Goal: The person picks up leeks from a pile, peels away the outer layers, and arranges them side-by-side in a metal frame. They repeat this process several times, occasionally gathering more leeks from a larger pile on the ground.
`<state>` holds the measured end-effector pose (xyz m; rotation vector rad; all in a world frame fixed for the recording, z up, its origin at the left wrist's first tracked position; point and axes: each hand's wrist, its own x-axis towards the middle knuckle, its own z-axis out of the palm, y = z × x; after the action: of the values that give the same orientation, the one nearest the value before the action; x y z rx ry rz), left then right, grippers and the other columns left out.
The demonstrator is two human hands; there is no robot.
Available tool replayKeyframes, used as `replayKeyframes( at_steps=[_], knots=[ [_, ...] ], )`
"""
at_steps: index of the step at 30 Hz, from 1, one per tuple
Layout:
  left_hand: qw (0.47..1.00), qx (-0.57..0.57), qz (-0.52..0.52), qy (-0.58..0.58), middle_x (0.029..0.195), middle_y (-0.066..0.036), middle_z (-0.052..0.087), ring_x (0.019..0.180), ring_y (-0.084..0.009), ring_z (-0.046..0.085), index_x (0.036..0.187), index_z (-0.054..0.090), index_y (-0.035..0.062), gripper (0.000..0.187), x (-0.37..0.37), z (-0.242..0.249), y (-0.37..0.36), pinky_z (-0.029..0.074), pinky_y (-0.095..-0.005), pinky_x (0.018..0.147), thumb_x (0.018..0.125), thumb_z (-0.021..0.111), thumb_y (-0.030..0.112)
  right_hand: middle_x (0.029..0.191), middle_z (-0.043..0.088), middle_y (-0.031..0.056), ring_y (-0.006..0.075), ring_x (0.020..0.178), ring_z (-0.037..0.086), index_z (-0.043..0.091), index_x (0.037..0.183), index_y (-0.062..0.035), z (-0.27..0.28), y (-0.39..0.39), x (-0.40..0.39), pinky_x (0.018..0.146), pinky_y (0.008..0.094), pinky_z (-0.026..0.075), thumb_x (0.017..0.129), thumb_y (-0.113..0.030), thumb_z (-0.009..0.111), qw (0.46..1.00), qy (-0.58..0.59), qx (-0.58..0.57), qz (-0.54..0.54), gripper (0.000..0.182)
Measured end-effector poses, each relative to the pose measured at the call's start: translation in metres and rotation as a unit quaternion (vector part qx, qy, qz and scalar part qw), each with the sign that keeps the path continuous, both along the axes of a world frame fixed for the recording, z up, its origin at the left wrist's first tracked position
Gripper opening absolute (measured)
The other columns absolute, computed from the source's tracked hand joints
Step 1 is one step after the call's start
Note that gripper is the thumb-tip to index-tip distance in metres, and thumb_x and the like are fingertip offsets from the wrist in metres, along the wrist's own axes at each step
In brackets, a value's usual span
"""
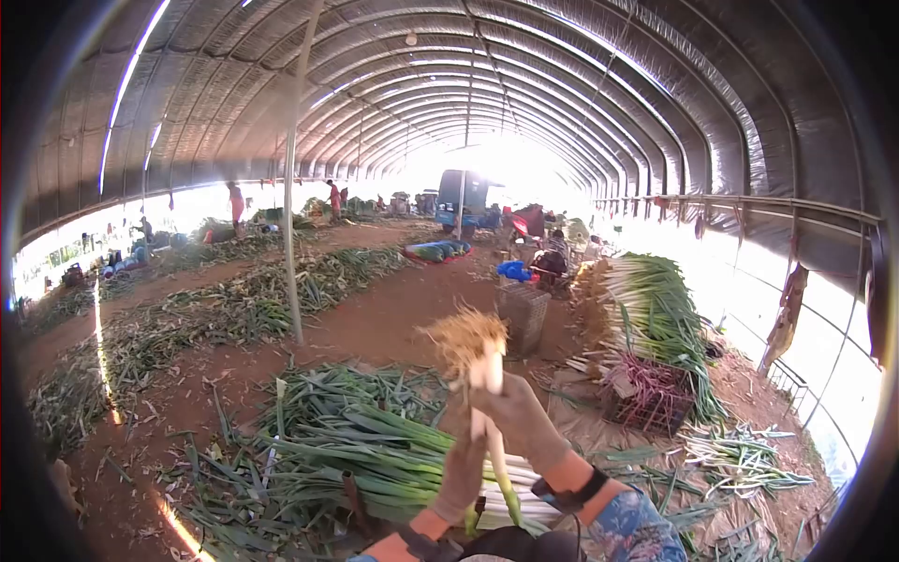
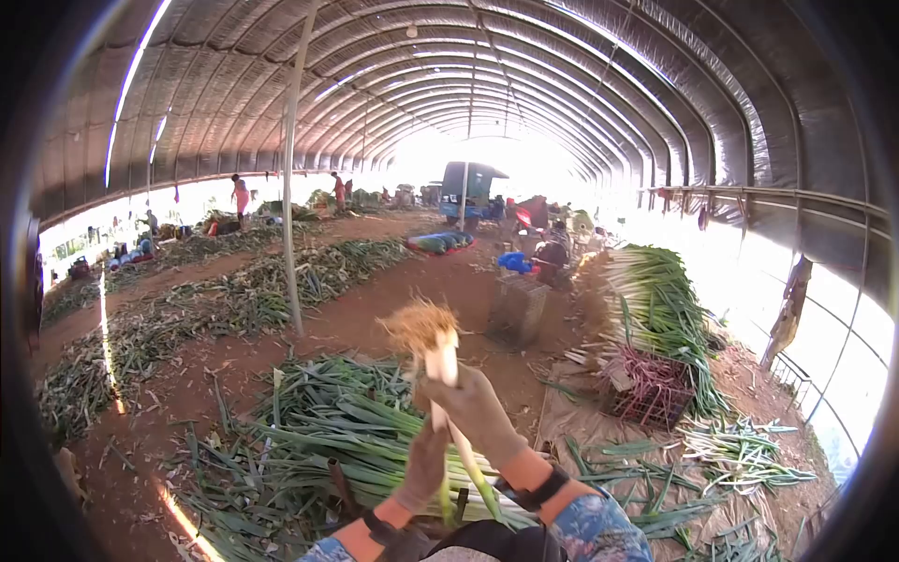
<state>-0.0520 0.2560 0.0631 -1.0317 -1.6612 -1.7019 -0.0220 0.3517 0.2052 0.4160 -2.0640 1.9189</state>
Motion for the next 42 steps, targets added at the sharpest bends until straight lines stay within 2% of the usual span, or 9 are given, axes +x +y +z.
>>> replayKeyframes(
  at_steps=[5, 14, 22, 27, 33, 34, 38, 40, 42],
  knots=[
    [0.993, 0.010, -0.074, -0.094, 0.084, -0.019, 0.062, 0.076, -0.0297, 0.061, 0.120, 0.057, -0.0042, 0.034, -0.002, 0.065, -0.065, 0.047, -0.0407, 0.067, 0.106, 0.046, 0.024, 0.088, 0.069, 0.0072, 0.0134, 0.081, 0.065, 0.064, 0.106, 0.0023, 0.043, -0.055, 0.000, 0.073, 0.0288, 0.052, 0.095, -0.014, 0.065, 0.989, 0.012, -0.106, 0.106, 0.020],
    [0.945, 0.001, -0.256, -0.204, 0.088, -0.004, 0.065, 0.080, -0.0114, 0.064, 0.124, 0.055, -0.0012, 0.030, 0.002, 0.106, -0.127, 0.054, -0.0287, 0.074, 0.103, 0.053, 0.020, 0.092, 0.070, 0.0092, 0.0167, 0.082, 0.067, 0.062, 0.108, 0.0017, 0.047, -0.098, -0.012, 0.075, 0.0308, 0.056, 0.095, -0.016, 0.066, 0.977, 0.020, -0.190, 0.099, 0.023],
    [0.940, -0.133, -0.182, -0.255, 0.081, -0.002, 0.062, 0.075, -0.0115, 0.060, 0.106, 0.056, 0.0016, 0.029, 0.018, 0.076, -0.181, 0.050, -0.0286, 0.070, 0.104, 0.054, 0.031, 0.085, 0.070, 0.0059, 0.0145, 0.073, 0.065, 0.069, 0.100, 0.0020, 0.035, -0.102, -0.052, 0.069, 0.0285, 0.053, 0.088, -0.009, 0.061, 0.990, 0.037, -0.136, 0.033, 0.018],
    [0.906, -0.153, -0.174, -0.354, 0.085, -0.003, 0.063, 0.075, -0.0118, 0.061, 0.113, 0.056, 0.0033, 0.029, 0.025, 0.034, -0.241, 0.052, -0.0294, 0.070, 0.103, 0.054, 0.031, 0.085, 0.069, 0.0027, 0.0106, 0.072, 0.062, 0.071, 0.098, 0.0020, -0.021, -0.121, -0.100, 0.065, 0.0286, 0.049, 0.091, -0.013, 0.066, 0.997, 0.030, -0.050, -0.046, 0.017],
    [0.848, -0.087, -0.201, -0.482, 0.085, -0.004, 0.063, 0.073, -0.0139, 0.063, 0.119, 0.054, 0.0027, 0.029, 0.048, 0.031, -0.296, 0.054, -0.0296, 0.068, 0.104, 0.054, 0.028, 0.082, 0.069, 0.0032, 0.0118, 0.067, 0.064, 0.070, 0.092, 0.0005, -0.059, -0.143, -0.126, 0.061, 0.0290, 0.052, 0.096, -0.013, 0.061, 0.976, -0.077, -0.198, -0.048, 0.016],
    [0.855, -0.101, -0.183, -0.475, 0.085, -0.004, 0.064, 0.073, -0.0143, 0.063, 0.119, 0.054, 0.0025, 0.031, 0.053, 0.028, -0.304, 0.054, -0.0298, 0.067, 0.103, 0.055, 0.029, 0.069, 0.064, 0.0014, 0.0085, 0.053, 0.053, 0.068, 0.081, -0.0025, -0.064, -0.149, -0.128, 0.050, 0.0257, 0.040, 0.096, -0.014, 0.064, 0.972, -0.052, -0.218, -0.071, 0.019],
    [0.872, -0.111, -0.109, -0.464, 0.088, -0.007, 0.066, 0.073, -0.0172, 0.066, 0.118, 0.055, 0.0017, 0.032, 0.064, 0.014, -0.343, 0.056, -0.0320, 0.067, 0.102, 0.057, 0.029, 0.069, 0.066, 0.0057, 0.0130, 0.056, 0.059, 0.066, 0.098, -0.0017, -0.114, -0.122, -0.152, 0.052, 0.0285, 0.045, 0.093, -0.013, 0.065, 0.942, -0.088, -0.301, -0.117, 0.012],
    [0.868, -0.072, -0.094, -0.483, 0.087, -0.008, 0.067, 0.072, -0.0191, 0.067, 0.117, 0.057, 0.0014, 0.032, 0.060, 0.000, -0.369, 0.058, -0.0340, 0.064, 0.100, 0.059, 0.028, 0.070, 0.068, 0.0075, 0.0187, 0.060, 0.064, 0.066, 0.100, -0.0029, -0.154, -0.115, -0.141, 0.056, 0.0345, 0.049, 0.090, -0.013, 0.065, 0.982, 0.156, 0.071, -0.077, 0.014],
    [0.869, -0.045, -0.113, -0.479, 0.081, -0.007, 0.065, 0.069, -0.0172, 0.065, 0.109, 0.058, 0.0044, 0.032, 0.049, -0.001, -0.384, 0.055, -0.0316, 0.062, 0.101, 0.056, 0.036, 0.080, 0.070, 0.0102, 0.0269, 0.075, 0.067, 0.066, 0.095, -0.0062, -0.185, -0.113, -0.113, 0.064, 0.0403, 0.051, 0.087, -0.020, 0.067, 0.906, 0.193, 0.376, -0.036, 0.016]
  ],
)
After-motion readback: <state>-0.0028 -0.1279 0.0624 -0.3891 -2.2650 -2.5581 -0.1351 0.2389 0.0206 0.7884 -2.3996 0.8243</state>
